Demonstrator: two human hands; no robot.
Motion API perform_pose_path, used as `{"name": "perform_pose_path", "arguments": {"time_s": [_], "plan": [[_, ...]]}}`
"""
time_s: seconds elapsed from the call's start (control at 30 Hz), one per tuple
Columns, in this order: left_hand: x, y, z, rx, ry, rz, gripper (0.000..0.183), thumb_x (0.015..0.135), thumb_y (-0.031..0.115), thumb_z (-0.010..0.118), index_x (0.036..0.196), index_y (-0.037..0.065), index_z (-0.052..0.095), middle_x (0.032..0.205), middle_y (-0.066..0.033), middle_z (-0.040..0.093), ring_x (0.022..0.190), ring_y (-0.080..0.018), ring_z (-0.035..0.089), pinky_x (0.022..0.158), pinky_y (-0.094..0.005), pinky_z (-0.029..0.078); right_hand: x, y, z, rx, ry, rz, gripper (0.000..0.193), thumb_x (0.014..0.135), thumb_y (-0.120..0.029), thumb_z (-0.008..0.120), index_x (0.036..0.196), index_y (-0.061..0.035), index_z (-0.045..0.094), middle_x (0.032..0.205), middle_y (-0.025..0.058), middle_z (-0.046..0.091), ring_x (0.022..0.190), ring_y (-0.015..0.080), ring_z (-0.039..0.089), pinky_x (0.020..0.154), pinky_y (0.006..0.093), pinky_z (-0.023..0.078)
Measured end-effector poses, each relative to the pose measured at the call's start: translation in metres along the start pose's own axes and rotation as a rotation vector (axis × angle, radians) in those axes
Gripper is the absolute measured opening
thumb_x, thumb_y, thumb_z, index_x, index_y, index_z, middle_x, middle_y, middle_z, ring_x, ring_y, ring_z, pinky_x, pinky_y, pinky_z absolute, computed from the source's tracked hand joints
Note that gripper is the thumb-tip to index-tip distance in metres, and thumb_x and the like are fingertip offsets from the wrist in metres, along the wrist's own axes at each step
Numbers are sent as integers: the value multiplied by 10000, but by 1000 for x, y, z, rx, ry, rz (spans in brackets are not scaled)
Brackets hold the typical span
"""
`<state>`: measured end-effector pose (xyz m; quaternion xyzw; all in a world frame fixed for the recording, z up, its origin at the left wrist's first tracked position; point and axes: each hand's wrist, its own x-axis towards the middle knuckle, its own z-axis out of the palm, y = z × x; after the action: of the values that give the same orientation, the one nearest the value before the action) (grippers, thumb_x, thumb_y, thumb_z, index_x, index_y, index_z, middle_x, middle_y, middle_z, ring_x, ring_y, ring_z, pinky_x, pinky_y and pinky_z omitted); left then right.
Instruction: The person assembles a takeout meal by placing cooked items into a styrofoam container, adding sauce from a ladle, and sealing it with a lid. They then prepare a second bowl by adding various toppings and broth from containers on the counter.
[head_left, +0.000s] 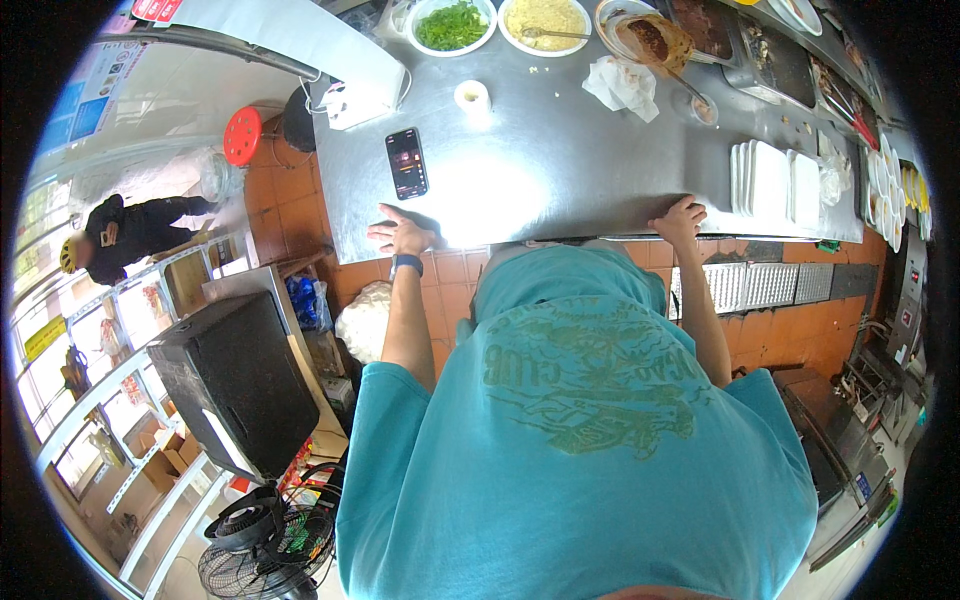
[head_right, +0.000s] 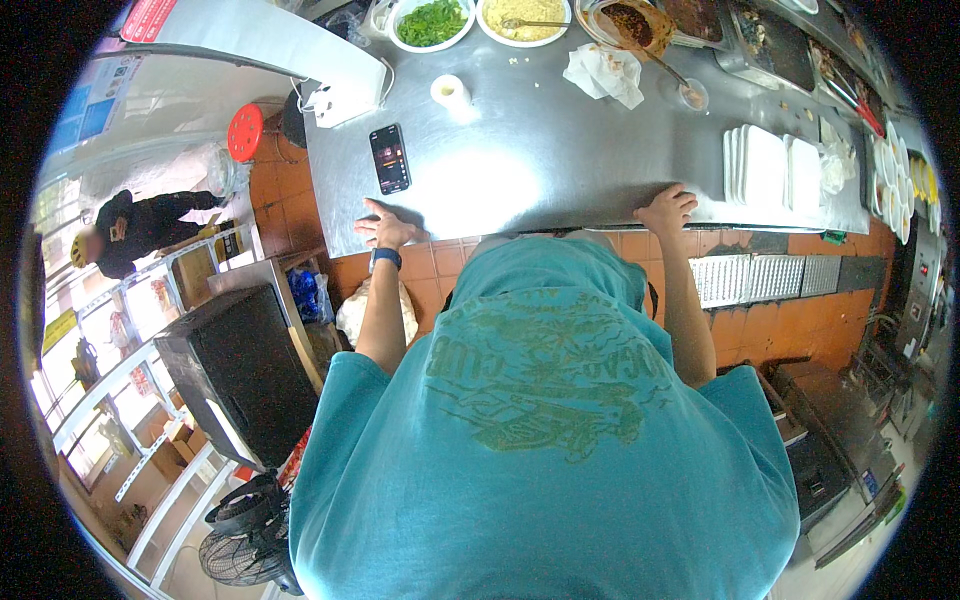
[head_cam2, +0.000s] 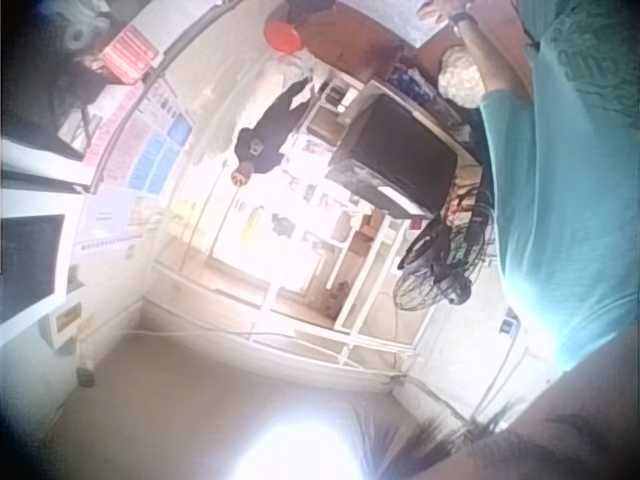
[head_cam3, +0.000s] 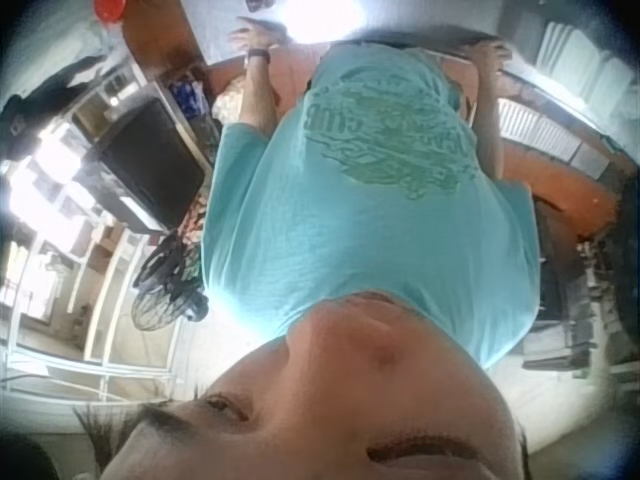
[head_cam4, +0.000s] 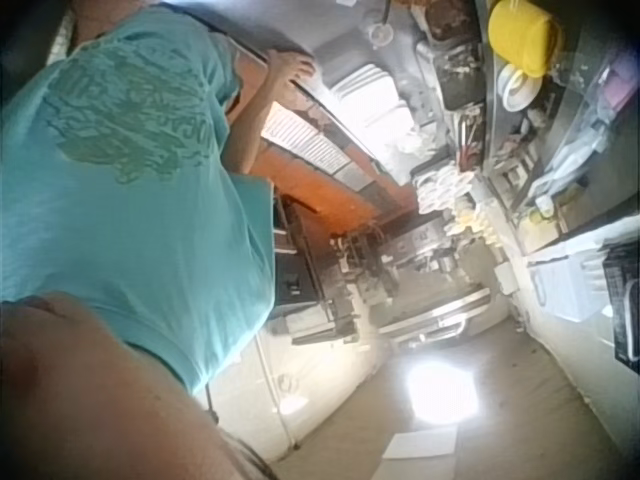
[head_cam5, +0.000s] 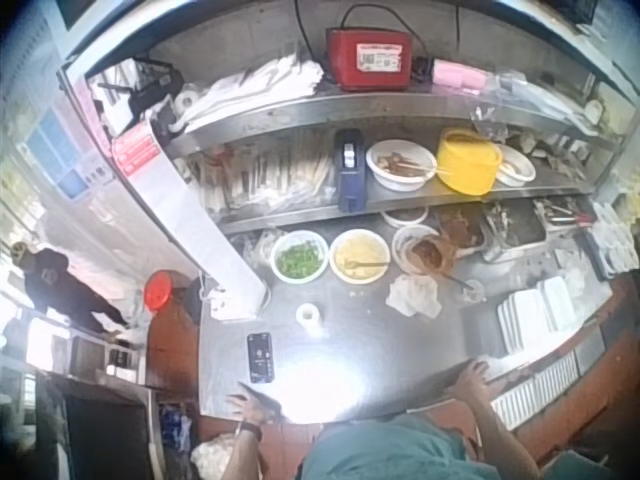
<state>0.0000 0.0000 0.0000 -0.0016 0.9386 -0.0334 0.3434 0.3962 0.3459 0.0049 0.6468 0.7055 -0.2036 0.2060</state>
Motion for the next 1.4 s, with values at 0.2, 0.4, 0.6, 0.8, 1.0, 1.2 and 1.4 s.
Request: {"name": "perform_pose_path", "arguments": {"time_s": [0.2,0.4,0.6,0.8,1.0,1.2,1.4], "plan": [[38,-15,37,-27,17,17,1499,592,248,879,1507,98,-299,1488,-492,-172,1426,-596,-176,1133,-704,122,4,6,9,0,40,11,1270,652,-305,862,1506,90,9,1502,448,90,1440,591,60,1125,664,232],[129,-46,109,760,1255,-193,1215,750,450,742,1583,58,-51,1500,-486,124,1391,-663,145,921,-774,383,7,-8,21,41,-10,125,1204,691,-268,781,1533,73,-9,1557,401,40,1480,538,3,1165,647,159],[43,-23,54,17,312,-17,823,904,274,574,1595,136,150,1498,-400,290,1398,-511,330,1028,-596,400,-13,8,13,226,-28,-41,1302,654,-349,866,1521,108,9,1546,440,0,1453,591,-21,1167,662,105],[-67,17,-18,19,139,-81,1105,752,385,829,1583,152,139,1557,-359,202,1460,-485,220,1154,-538,302,-18,23,7,108,54,-88,1244,655,-429,827,1524,78,96,1530,445,76,1440,598,75,1124,674,218],[-51,37,-21,1,132,19,955,748,364,826,1493,126,277,1500,-343,282,1402,-468,292,1115,-526,333,-26,38,5,50,203,-175,914,686,-295,762,1458,5,375,1447,375,372,1403,469,343,1073,533,395],[-24,25,-18,-82,144,69,812,743,342,822,1403,101,416,1443,-326,361,1344,-452,364,1076,-515,363,-13,26,-84,526,609,-495,224,803,-156,676,946,15,690,790,154,708,778,296,716,692,415,548],[-30,-20,8,-433,355,275,678,739,321,819,1313,75,555,1386,-309,441,1285,-435,435,1036,-503,394,-20,-37,-254,823,781,-618,348,957,-256,639,711,-12,616,568,94,589,498,213,574,517,365,453]]}}
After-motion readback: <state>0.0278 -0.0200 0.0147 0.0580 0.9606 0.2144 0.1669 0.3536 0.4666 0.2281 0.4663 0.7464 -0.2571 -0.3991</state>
